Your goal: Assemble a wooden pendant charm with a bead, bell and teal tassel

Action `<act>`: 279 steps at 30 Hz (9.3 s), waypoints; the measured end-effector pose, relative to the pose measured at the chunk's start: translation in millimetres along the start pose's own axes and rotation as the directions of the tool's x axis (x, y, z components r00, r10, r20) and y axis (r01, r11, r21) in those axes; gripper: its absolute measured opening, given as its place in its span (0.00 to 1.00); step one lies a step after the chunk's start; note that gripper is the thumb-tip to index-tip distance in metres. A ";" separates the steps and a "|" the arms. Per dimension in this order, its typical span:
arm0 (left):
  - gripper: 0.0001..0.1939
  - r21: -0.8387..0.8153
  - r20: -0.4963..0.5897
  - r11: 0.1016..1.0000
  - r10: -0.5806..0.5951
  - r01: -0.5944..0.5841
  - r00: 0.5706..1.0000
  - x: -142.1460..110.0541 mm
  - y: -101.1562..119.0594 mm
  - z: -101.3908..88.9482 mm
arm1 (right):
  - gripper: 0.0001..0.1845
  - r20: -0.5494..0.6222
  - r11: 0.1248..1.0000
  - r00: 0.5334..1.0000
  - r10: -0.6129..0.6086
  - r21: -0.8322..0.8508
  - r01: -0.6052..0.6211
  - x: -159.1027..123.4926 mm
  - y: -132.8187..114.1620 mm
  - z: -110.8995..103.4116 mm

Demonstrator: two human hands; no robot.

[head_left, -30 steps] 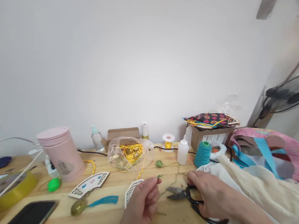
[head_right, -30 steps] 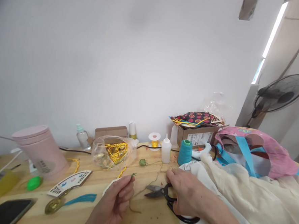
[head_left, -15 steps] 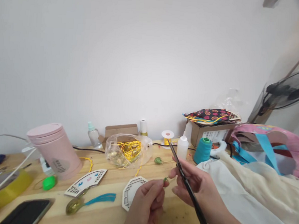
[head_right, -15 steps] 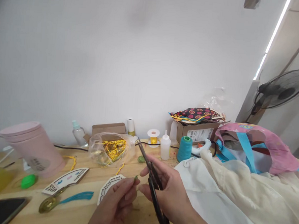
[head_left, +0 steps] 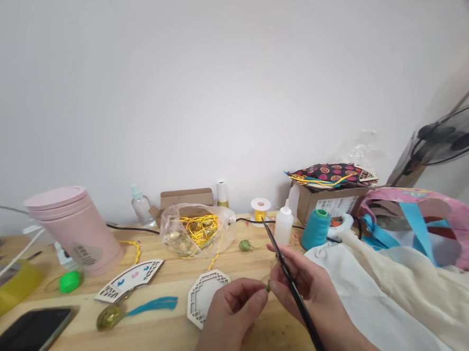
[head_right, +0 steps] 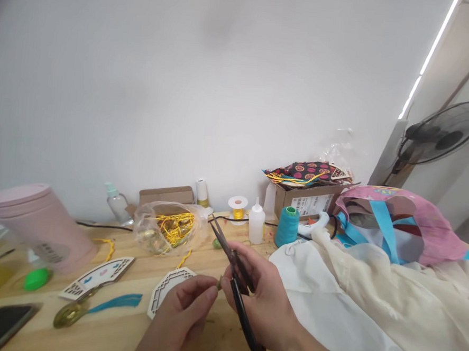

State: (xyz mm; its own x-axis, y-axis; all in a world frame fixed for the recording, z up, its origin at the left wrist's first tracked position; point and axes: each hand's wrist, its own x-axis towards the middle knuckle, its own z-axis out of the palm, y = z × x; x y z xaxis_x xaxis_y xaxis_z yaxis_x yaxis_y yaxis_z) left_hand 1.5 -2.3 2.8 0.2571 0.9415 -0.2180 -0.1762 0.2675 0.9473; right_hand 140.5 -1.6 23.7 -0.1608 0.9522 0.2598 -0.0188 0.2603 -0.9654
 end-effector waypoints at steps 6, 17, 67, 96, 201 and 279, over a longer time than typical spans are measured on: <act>0.13 -0.001 -0.009 1.000 -0.012 0.012 1.000 -0.4 2.9 -0.1 | 0.21 -0.009 0.999 1.000 -0.003 0.052 0.003 0.4 0.8 -1.1; 0.12 -0.285 0.023 0.954 -0.088 0.091 0.996 -1.3 2.2 4.3 | 0.16 -0.030 0.996 1.000 0.006 0.088 -0.004 -1.8 8.8 2.8; 0.06 0.394 -0.282 0.870 0.420 -0.295 0.863 -2.1 12.1 -5.6 | 0.17 0.193 0.573 0.971 -0.142 -0.784 0.240 -2.0 1.0 -7.3; 0.07 0.465 -0.285 0.832 0.466 -0.304 0.838 -3.8 13.4 -8.3 | 0.07 0.206 0.573 0.971 -0.124 -0.784 0.240 -0.4 2.5 -16.0; 0.05 0.296 -0.322 0.949 0.210 -0.113 0.923 -0.5 16.3 -8.9 | 0.14 0.326 0.517 0.923 -0.205 -0.765 0.385 7.6 4.8 -28.9; 0.09 0.664 0.090 0.688 0.315 -0.293 0.945 -9.7 20.0 -1.4 | 0.14 0.366 0.689 0.924 -0.106 -0.643 0.334 2.7 3.0 -9.8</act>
State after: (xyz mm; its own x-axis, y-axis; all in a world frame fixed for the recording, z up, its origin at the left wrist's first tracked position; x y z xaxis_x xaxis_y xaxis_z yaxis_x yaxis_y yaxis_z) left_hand -5.8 -5.7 23.5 0.2728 0.9553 0.1137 0.4340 -0.2277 0.8717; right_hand 149.7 3.3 21.8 -0.5083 0.7938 0.3340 0.5680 0.6005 -0.5628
